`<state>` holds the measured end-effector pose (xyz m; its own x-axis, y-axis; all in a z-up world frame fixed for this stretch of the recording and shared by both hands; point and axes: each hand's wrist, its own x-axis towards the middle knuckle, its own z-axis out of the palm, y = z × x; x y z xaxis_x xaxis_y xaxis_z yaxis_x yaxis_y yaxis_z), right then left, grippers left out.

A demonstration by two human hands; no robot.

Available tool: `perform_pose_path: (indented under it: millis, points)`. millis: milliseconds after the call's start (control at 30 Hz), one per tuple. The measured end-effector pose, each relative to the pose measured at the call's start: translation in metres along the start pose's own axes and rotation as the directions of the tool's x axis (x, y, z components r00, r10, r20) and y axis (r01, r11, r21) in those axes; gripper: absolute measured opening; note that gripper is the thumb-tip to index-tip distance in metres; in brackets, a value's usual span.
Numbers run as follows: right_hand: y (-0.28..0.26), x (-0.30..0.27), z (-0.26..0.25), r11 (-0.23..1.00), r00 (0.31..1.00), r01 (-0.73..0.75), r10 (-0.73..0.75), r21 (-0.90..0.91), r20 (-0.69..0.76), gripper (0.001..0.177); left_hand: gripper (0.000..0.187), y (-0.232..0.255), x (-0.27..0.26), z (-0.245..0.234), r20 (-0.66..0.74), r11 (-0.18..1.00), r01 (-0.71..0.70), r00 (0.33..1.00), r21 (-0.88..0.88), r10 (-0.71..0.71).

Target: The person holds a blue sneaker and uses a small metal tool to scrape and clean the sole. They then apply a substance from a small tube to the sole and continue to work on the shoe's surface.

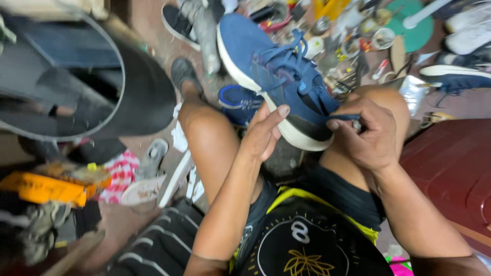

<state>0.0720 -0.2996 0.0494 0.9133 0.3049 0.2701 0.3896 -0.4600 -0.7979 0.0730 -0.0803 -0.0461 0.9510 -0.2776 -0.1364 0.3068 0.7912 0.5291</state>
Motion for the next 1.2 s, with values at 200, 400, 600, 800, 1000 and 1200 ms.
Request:
perform_pose_path:
  millis: [200,400,600,800,1000,1200]
  points:
    - [-0.008,0.013,0.023,0.964,0.978,-0.209,0.206,0.162,0.034,0.021,0.07,-0.001,-0.007,-0.014,-0.039,0.999,0.022,0.999,0.029,-0.021]
    - [-0.002,0.016,0.037,0.981,0.99,-0.138,0.131,0.136,0.058,0.018,0.077,0.011,0.0,-0.004,-0.151,1.0,0.015,0.988,0.02,-0.012]
    - [0.019,0.014,0.044,0.998,0.998,0.056,-0.057,0.034,0.039,0.017,0.087,0.015,0.0,0.006,-0.188,0.987,0.137,0.975,0.079,-0.12]
    - [0.006,0.013,0.036,0.997,0.998,-0.038,0.041,-0.066,0.055,0.016,0.094,0.009,0.001,0.005,-0.13,0.995,-0.009,0.991,0.096,0.022]
    - [0.003,0.02,0.044,0.994,0.994,-0.107,0.108,-0.022,0.034,0.019,0.097,0.004,0.0,0.001,-0.12,0.992,-0.076,0.989,0.104,0.088]
    - [0.009,0.017,0.047,0.987,0.99,-0.141,0.141,0.079,0.011,0.017,0.093,-0.002,-0.001,-0.003,-0.097,0.982,-0.141,0.983,0.125,0.153]
